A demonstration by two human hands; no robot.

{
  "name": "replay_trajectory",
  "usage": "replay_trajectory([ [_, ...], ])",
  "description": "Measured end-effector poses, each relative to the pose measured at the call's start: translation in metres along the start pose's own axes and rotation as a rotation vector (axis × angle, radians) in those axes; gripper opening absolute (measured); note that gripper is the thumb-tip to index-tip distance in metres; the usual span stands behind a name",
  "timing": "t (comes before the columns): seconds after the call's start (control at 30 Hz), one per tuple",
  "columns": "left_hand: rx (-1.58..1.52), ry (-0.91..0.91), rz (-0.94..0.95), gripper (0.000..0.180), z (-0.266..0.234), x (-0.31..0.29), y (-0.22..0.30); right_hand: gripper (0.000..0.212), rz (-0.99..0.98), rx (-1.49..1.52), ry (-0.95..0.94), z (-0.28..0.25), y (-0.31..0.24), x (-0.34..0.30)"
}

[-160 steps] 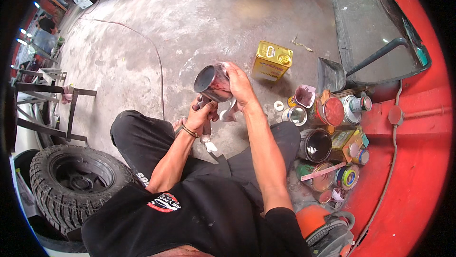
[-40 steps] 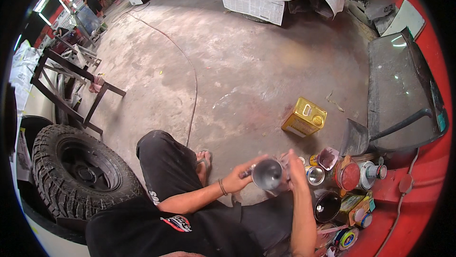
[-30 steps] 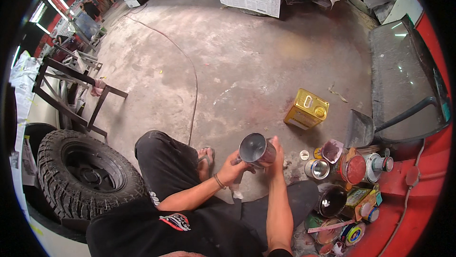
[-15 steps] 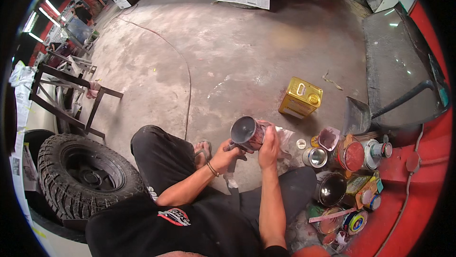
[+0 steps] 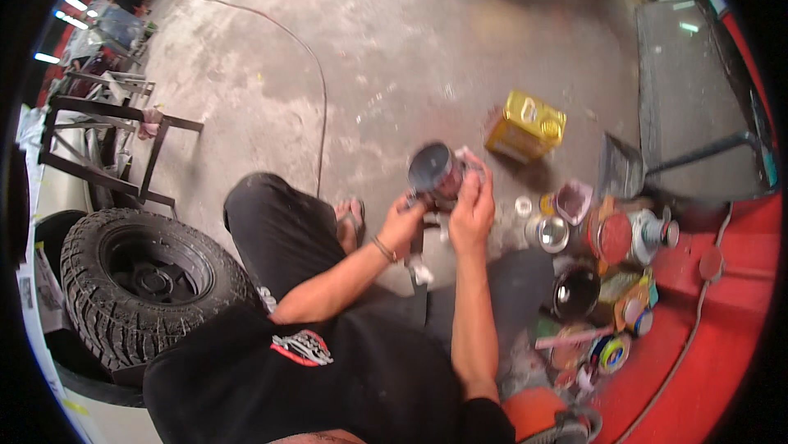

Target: The person walks through a workshop, picks up a sanding block, and then sits on the floor. They pour a liquid from a yellow can onto a cloth and use it to wipe their hands and a paint sprayer cup. The person then uses the cloth to clean the inside of the sprayer cup and the sprayer nozzle.

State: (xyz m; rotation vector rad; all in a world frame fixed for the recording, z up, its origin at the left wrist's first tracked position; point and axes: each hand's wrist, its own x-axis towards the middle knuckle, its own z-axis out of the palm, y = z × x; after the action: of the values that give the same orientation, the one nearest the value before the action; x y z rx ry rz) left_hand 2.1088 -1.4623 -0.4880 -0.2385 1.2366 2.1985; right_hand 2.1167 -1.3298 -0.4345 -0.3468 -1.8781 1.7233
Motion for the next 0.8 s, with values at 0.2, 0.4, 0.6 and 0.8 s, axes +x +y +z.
replay_trajectory([
  [0.2, -0.079, -0.013, -0.013, 0.041, -0.002, 0.012, 0.014, 0.033, 0.175, -0.228, -0.036, -0.023, 0.009, -0.011],
  [0.4, 0.002, 0.087, 0.031, 0.039, 0.000, 0.013, 0.011, 0.027, 0.036, -0.219, -0.054, -0.016, -0.019, -0.024],
  [0.6, -0.128, 0.076, 0.153, 0.026, -0.009, 0.023, -0.006, 0.020, -0.172, -0.298, -0.230, 0.012, 0.006, -0.040],
  [0.8, -0.164, 0.070, 0.038, 0.029, -0.020, 0.020, 0.003, 0.025, 0.266, -0.159, 0.015, -0.018, 0.054, -0.037],
])
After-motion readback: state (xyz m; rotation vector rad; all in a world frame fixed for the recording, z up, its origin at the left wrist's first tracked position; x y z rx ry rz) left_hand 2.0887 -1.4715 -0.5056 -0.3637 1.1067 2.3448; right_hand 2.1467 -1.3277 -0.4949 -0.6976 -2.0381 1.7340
